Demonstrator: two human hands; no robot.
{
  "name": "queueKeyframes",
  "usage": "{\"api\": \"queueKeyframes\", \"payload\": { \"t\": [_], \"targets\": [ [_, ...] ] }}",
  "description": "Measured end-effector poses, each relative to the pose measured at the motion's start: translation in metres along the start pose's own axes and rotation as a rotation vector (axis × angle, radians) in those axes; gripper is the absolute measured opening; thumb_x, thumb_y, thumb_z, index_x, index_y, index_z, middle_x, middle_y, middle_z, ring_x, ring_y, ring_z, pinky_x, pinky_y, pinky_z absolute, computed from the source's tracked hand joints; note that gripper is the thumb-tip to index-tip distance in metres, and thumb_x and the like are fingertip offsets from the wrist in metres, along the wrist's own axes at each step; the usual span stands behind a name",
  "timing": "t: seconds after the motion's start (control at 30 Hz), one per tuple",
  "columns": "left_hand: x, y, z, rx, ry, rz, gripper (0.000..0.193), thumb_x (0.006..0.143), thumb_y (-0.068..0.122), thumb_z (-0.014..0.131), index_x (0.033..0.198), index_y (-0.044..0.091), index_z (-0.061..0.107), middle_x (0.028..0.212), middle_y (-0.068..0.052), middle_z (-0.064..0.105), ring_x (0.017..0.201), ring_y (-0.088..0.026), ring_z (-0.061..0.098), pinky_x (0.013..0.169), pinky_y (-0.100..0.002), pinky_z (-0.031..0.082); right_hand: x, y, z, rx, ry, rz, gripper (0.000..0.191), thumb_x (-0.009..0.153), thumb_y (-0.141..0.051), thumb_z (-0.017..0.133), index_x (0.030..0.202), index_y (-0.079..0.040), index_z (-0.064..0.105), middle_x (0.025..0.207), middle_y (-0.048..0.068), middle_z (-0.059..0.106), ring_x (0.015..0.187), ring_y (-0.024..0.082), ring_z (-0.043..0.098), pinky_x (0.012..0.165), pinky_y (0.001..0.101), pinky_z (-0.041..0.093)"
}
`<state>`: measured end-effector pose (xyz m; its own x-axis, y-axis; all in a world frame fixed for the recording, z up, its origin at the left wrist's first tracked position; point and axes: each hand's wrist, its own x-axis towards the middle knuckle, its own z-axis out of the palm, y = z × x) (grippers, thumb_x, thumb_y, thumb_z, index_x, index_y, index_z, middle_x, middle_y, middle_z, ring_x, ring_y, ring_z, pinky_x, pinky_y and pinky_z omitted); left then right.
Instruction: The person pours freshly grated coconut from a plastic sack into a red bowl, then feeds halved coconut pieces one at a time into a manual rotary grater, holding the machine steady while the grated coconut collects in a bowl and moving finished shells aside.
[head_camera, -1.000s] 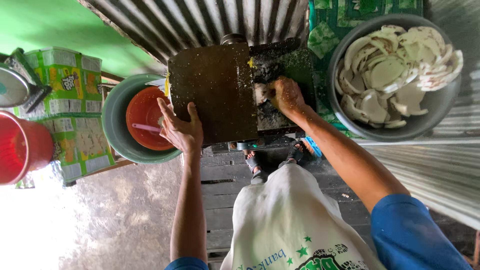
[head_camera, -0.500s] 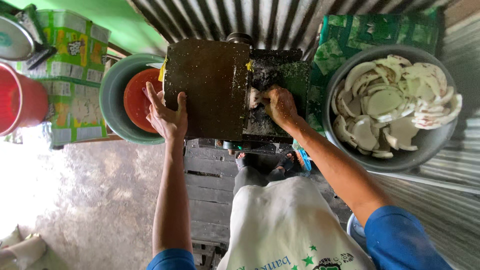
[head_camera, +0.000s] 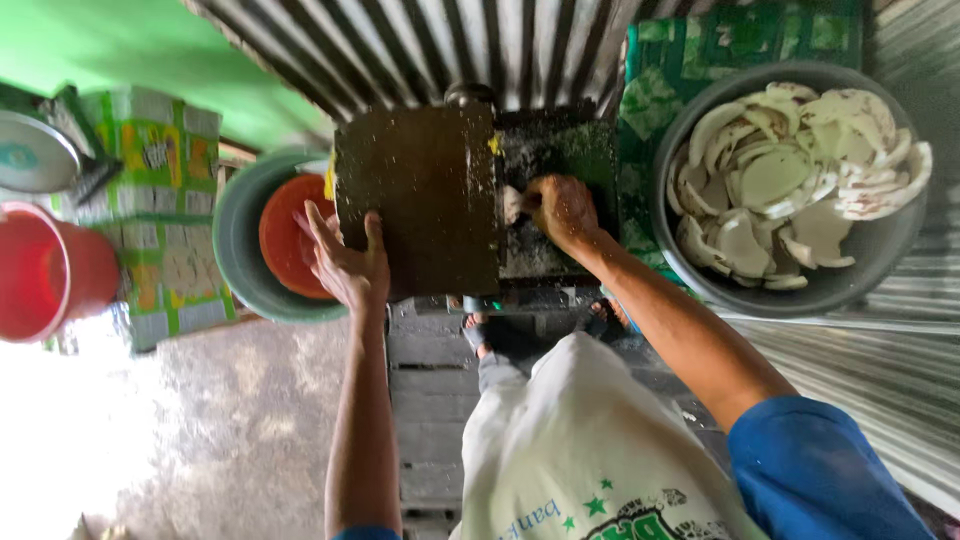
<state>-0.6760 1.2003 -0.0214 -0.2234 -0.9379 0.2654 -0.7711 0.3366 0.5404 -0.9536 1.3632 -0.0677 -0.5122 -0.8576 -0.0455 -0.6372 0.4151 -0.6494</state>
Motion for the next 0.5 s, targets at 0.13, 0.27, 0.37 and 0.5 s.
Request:
{"api": "queueKeyframes", "payload": {
  "t": [0.13,0.27,0.37,0.5],
  "targets": [
    [0.001,-0.001,-0.004,0.017,-0.018,-0.009,0.094,0.094,0.052,0.075,0.162,0.008,0.029,0.129,-0.015,0.072,0.119,-0.034,0.066,0.103,-0.053,0.044,0.0,-0.005,0.0,0.087,0.014,-0.058,0.006,0.082,-0.007,0.077,0.087,-0.007,0.08,0.087,0.014,0.079,0.073,0.025,0.076,0.068,0.0397,0.061],
    [0.003,-0.004,-0.003,0.028,0.016,0.035,0.093,0.096,0.053,0.075,0.163,0.006,0.03,0.134,-0.018,0.07,0.122,-0.036,0.066,0.1,-0.052,0.045,0.0,-0.009,0.001,0.069,-0.031,0.027,0.004,0.085,-0.007,0.075,0.088,-0.006,0.079,0.088,0.014,0.078,0.075,0.025,0.076,0.069,0.0404,0.06],
    [0.003,-0.006,-0.001,0.039,-0.009,0.007,0.095,0.096,0.056,0.073,0.162,0.005,0.029,0.133,-0.017,0.07,0.121,-0.036,0.065,0.099,-0.053,0.044,0.002,-0.011,0.004,0.068,-0.017,0.04,0.006,0.084,-0.006,0.075,0.088,-0.007,0.079,0.09,0.013,0.079,0.077,0.025,0.077,0.072,0.0398,0.061],
    [0.003,-0.008,-0.001,0.049,-0.005,0.0,0.097,0.095,0.059,0.072,0.163,0.005,0.027,0.134,-0.018,0.07,0.121,-0.036,0.065,0.101,-0.053,0.044,0.005,-0.013,0.005,0.056,-0.015,0.046,0.006,0.083,-0.01,0.078,0.088,-0.007,0.08,0.09,0.013,0.079,0.078,0.026,0.076,0.073,0.0407,0.06]
  ]
}}
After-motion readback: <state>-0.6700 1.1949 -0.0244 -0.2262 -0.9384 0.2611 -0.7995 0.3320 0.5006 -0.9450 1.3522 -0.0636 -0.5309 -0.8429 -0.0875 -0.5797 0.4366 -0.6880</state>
